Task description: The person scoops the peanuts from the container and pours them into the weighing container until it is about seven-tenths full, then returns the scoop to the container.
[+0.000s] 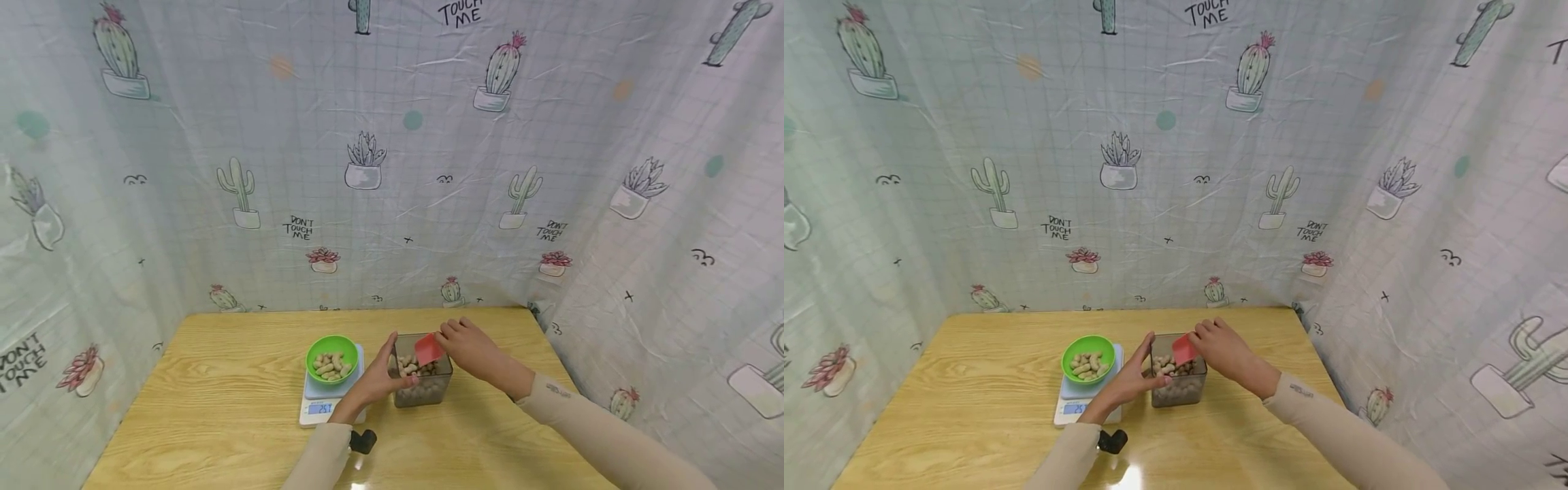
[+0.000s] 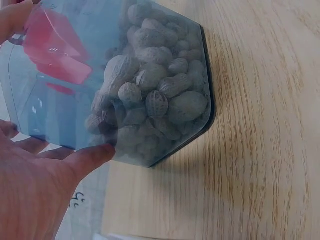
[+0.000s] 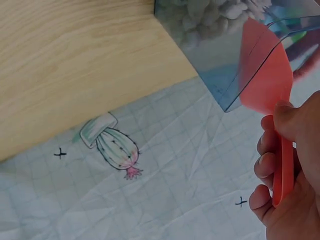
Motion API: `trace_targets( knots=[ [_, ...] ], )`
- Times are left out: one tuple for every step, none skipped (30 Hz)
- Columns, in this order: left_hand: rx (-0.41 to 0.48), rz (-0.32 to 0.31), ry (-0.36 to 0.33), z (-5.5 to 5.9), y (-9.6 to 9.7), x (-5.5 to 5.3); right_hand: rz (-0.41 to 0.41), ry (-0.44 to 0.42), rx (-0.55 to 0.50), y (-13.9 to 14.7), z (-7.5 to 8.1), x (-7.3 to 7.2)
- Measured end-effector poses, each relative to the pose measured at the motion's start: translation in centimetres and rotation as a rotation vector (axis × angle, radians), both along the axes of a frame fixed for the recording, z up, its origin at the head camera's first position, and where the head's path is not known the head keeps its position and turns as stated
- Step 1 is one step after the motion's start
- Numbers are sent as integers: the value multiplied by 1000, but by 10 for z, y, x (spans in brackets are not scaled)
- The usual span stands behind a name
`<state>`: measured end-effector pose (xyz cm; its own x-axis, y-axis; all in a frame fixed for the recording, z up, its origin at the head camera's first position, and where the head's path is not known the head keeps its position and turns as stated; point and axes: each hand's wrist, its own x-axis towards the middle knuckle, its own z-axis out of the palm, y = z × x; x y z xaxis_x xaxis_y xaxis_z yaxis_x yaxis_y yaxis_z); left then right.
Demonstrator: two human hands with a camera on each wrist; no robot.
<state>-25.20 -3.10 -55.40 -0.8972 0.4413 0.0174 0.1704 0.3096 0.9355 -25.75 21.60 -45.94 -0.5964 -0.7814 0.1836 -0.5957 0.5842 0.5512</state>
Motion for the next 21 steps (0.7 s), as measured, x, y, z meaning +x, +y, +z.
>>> trace_targets(
  knots=[
    [0, 1, -1, 0, 0, 0, 2, 11, 13, -1, -1, -2],
    [-2, 2, 0, 0, 0, 0, 3, 20, 23, -2, -2, -3],
    [-3, 1, -1, 0, 0, 1, 3, 26, 31, -2, -4, -4],
    [-2, 0, -1, 0, 0, 0, 3, 31, 38, -3, -5, -5],
    [-3, -1, 1, -1, 0, 0, 4, 34, 41, -4, -7, -7],
    [-2, -3, -2, -1, -1, 0, 5, 33, 44, -5, -9, -8],
    [-1, -5, -6, -2, 0, 1, 5, 31, 51, -6, -11, -8],
    [-4, -7, -7, -3, 0, 1, 6, 29, 60, -7, -13, -9],
    [-7, -9, -7, -3, 0, 1, 9, 27, 66, -8, -15, -10],
    [-10, -11, -6, -4, 0, 1, 14, 27, 69, -9, -16, -10],
    [-15, -13, -5, -4, -1, 1, 20, 26, 69, -11, -17, -11],
    [-19, -14, -6, -3, -1, 1, 24, 27, 74, -13, -17, -12],
    [-22, -14, -6, -3, -1, 0, 26, 28, 79, -16, -17, -13],
    [-24, -13, -3, -2, -2, 0, 30, 26, 80, -18, -16, -15],
    [-23, -12, 0, -1, -2, 0, 33, 24, 80, -20, -16, -16],
    [-21, -10, 2, 0, -2, 0, 32, 18, 86, -22, -15, -17],
    [-19, -8, 4, 0, -2, 0, 32, 7, 101, -23, -15, -18],
    [-15, -7, 4, 0, -3, -1, 37, -2, 125, -25, -14, -18],
    [-13, -5, 4, 0, -2, -1, 44, -15, 150, -25, -14, -18],
    [-14, -6, 4, 0, -2, -1, 50, -30, 173, -26, -14, -18],
    [-13, -9, -1, 0, -2, -1, 55, -40, 197, -26, -14, -17]
  ],
)
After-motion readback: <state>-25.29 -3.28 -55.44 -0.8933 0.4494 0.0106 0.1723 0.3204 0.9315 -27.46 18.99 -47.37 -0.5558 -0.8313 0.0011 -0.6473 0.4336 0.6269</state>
